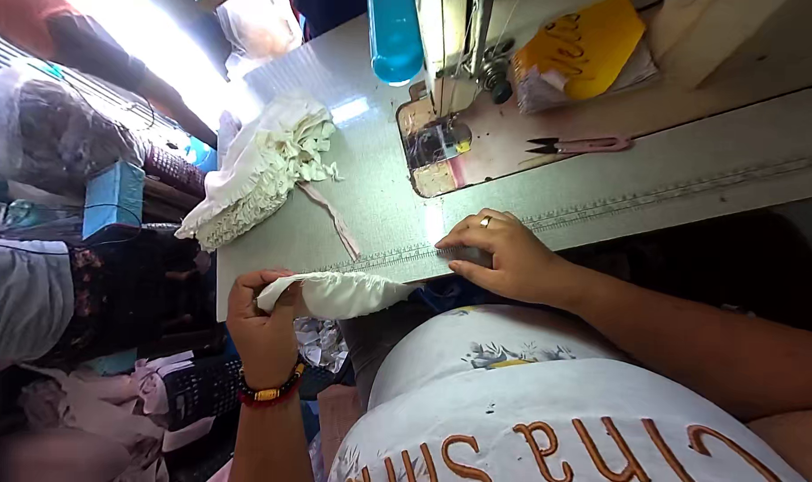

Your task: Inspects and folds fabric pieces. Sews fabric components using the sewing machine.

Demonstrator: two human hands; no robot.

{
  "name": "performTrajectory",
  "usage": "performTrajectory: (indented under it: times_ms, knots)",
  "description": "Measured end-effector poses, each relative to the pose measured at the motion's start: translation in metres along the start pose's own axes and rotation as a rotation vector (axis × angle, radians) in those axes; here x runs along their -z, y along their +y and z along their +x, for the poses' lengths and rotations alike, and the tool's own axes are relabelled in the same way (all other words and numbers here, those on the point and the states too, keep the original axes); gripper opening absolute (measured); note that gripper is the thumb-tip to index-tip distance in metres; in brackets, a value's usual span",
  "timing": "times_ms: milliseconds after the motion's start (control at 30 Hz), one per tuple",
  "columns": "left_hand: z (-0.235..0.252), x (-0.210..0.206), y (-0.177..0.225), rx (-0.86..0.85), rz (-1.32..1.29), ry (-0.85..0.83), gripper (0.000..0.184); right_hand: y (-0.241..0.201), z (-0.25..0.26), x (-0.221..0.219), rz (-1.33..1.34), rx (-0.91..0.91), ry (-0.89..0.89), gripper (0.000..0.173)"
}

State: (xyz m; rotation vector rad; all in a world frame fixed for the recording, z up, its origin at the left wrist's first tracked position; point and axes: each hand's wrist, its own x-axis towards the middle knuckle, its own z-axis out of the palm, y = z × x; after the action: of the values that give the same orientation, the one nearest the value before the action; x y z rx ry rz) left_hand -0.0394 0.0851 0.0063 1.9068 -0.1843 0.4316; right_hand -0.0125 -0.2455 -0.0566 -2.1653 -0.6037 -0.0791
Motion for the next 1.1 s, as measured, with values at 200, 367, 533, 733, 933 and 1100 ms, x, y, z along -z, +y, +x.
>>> performTrajectory:
  times_ms: [200, 367, 533, 733, 933, 1100]
  knots:
    - [0.022, 0.016, 0.064, -0.186, -0.031, -0.167, 0.021, -0.023, 0.011, -0.008, 0.073, 0.119, -0.264, 0.055]
    - [0.035, 0.027, 0.085, -0.244, 0.005, -0.14, 0.022, -0.036, 0.012, -0.01, 0.564, -0.012, -0.178, 0.016]
    - [0.029, 0.032, 0.078, 0.009, -0.157, -0.064, 0.02, -0.042, 0.005, 0.007, 0.903, -0.184, -0.106, 0.012]
    - [0.016, 0.032, 0.056, 0.234, -0.288, 0.079, 0.015, -0.048, -0.004, 0.019, 0.907, -0.165, 0.049, 0.017]
    - [0.009, 0.034, 0.049, 0.222, -0.28, 0.125, 0.017, -0.045, -0.01, 0.023, 0.833, -0.073, 0.126, 0.019]
    - [-0.001, 0.037, 0.047, 0.158, -0.304, 0.063, 0.011, -0.034, -0.019, 0.03, 0.689, 0.006, 0.129, 0.015]
